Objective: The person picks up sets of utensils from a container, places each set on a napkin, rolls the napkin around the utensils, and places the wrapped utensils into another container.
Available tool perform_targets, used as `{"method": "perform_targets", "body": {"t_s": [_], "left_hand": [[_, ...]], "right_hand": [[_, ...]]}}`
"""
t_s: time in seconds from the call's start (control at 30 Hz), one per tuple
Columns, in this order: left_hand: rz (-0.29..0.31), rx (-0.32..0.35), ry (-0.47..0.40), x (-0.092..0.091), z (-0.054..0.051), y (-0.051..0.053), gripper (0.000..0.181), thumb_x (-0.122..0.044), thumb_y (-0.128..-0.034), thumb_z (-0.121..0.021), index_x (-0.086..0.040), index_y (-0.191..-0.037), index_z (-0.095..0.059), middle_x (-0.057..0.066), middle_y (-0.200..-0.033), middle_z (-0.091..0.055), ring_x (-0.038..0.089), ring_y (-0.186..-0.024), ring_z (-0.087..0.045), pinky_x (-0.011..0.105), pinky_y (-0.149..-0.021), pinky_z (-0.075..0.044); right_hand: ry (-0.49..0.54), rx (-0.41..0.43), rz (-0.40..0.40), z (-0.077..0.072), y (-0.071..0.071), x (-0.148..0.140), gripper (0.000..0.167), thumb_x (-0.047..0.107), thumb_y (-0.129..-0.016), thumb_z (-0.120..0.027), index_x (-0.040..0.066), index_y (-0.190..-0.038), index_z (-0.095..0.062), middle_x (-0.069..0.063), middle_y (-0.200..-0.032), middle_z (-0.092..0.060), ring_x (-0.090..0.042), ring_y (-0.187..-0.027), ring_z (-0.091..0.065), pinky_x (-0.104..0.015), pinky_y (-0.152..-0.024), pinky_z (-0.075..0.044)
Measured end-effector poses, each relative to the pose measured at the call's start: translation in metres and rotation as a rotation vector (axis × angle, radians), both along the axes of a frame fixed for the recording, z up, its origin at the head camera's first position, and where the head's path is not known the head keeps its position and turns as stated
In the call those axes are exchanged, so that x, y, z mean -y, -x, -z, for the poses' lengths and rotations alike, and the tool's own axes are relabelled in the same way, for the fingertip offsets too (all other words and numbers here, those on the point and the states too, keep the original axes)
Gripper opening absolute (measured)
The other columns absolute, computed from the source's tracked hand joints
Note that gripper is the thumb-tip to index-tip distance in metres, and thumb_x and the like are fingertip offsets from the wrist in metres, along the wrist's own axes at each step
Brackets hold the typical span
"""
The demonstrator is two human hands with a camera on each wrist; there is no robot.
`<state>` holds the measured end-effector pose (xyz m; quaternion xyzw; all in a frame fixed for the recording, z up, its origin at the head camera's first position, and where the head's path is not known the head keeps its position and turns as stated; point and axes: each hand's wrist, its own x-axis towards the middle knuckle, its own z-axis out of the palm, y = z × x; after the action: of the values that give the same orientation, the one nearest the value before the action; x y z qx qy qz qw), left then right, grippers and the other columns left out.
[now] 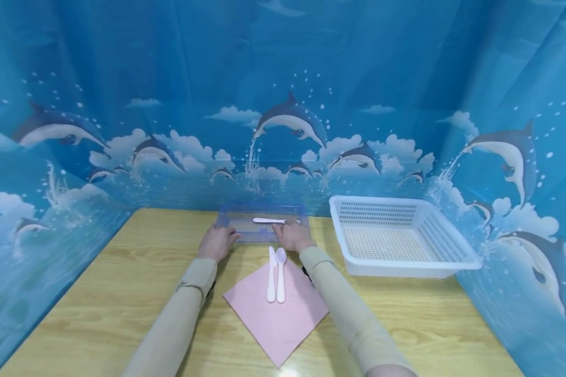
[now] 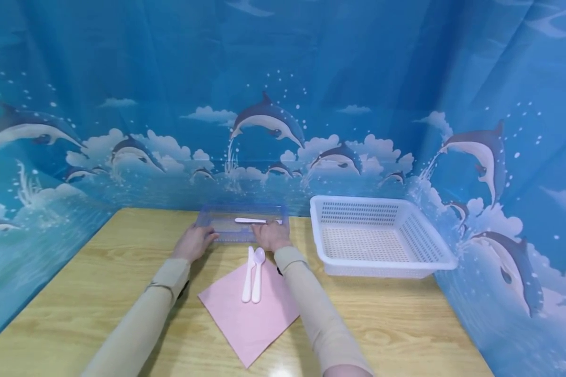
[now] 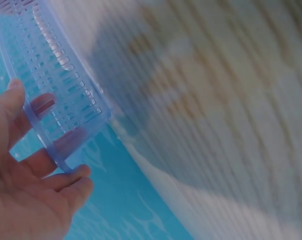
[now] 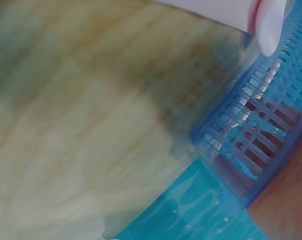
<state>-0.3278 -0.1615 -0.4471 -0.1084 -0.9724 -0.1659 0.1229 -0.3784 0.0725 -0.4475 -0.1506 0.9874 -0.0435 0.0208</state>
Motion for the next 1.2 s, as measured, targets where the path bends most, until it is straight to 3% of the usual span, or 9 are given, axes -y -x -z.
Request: {"method": "perform_targets", "body": {"t_s": [0.17,0.37,0.5,0.67,0.83,1.0,1.07,1.2], "left_hand": [[0.006,0.039,-0.007,0.000,0.001,0.003,0.033,-0.031,-0.0992,-0.057,-0.004,-0.112,-0.070,0.017,-0.104,-0.073,0.041,-0.107,-0.064,0.058,-0.109,-0.039],[0.031,0.037,-0.013,0.005,-0.001,0.005,0.026,-0.029,-0.0987,-0.058,-0.006,-0.099,-0.071,0.010,-0.087,-0.073,0.036,-0.089,-0.067,0.055,-0.092,-0.050],[0.026,0.045,-0.012,0.007,0.000,0.005,0.026,-0.031,-0.0986,-0.058,-0.008,-0.099,-0.071,0.008,-0.085,-0.072,0.033,-0.088,-0.066,0.051,-0.084,-0.053],[0.030,0.062,-0.008,0.005,0.000,0.003,0.028,-0.030,-0.0990,-0.057,-0.007,-0.103,-0.072,0.010,-0.091,-0.073,0.035,-0.092,-0.066,0.052,-0.086,-0.053],[0.027,0.063,-0.014,0.005,0.001,0.003,0.028,-0.031,-0.0993,-0.056,-0.007,-0.101,-0.071,0.010,-0.089,-0.073,0.034,-0.092,-0.067,0.052,-0.089,-0.052],[0.037,0.056,-0.016,0.004,0.001,0.005,0.028,-0.031,-0.0988,-0.058,-0.007,-0.100,-0.071,0.010,-0.089,-0.073,0.033,-0.089,-0.068,0.051,-0.090,-0.052],[0.044,0.059,-0.019,0.005,0.000,0.005,0.027,-0.031,-0.0986,-0.058,-0.007,-0.101,-0.071,0.010,-0.091,-0.073,0.032,-0.090,-0.068,0.051,-0.090,-0.052],[0.057,0.051,-0.023,0.007,-0.001,0.005,0.027,-0.030,-0.0982,-0.059,-0.007,-0.101,-0.072,0.010,-0.091,-0.074,0.034,-0.090,-0.068,0.051,-0.087,-0.053]], "right_hand": [[0.013,0.102,0.010,-0.004,0.003,0.001,0.067,0.051,-0.105,-0.011,0.017,-0.136,-0.059,-0.012,-0.157,-0.036,-0.032,-0.145,-0.033,-0.052,-0.123,-0.017],[0.066,0.245,0.032,-0.011,0.006,0.005,0.065,0.051,-0.104,-0.008,0.020,-0.148,-0.045,-0.011,-0.164,-0.019,-0.033,-0.151,-0.014,-0.052,-0.123,-0.016],[0.056,0.301,0.038,-0.015,0.008,0.006,0.066,0.051,-0.102,-0.007,0.021,-0.150,-0.040,-0.010,-0.165,-0.014,-0.035,-0.152,-0.011,-0.054,-0.123,-0.011],[0.072,0.339,0.067,-0.014,0.008,0.005,0.065,0.053,-0.103,-0.011,0.019,-0.150,-0.041,-0.008,-0.165,-0.015,-0.036,-0.151,-0.011,-0.054,-0.124,-0.008],[0.078,0.327,0.058,-0.013,0.009,0.005,0.062,0.052,-0.103,-0.014,0.022,-0.152,-0.036,-0.010,-0.164,-0.017,-0.037,-0.151,-0.011,-0.057,-0.123,-0.006],[-0.020,0.244,0.004,-0.010,0.009,0.004,0.056,0.046,-0.105,-0.014,0.025,-0.152,-0.037,-0.009,-0.163,-0.024,-0.032,-0.151,-0.017,-0.056,-0.122,-0.014],[-0.044,0.199,-0.010,-0.008,0.009,0.004,0.056,0.043,-0.106,-0.013,0.023,-0.148,-0.043,-0.007,-0.161,-0.028,-0.029,-0.150,-0.021,-0.053,-0.123,-0.016],[0.023,0.127,-0.021,-0.006,0.009,0.003,0.055,0.037,-0.106,-0.018,0.014,-0.135,-0.059,-0.006,-0.155,-0.040,-0.026,-0.148,-0.027,-0.046,-0.121,-0.025]]}}
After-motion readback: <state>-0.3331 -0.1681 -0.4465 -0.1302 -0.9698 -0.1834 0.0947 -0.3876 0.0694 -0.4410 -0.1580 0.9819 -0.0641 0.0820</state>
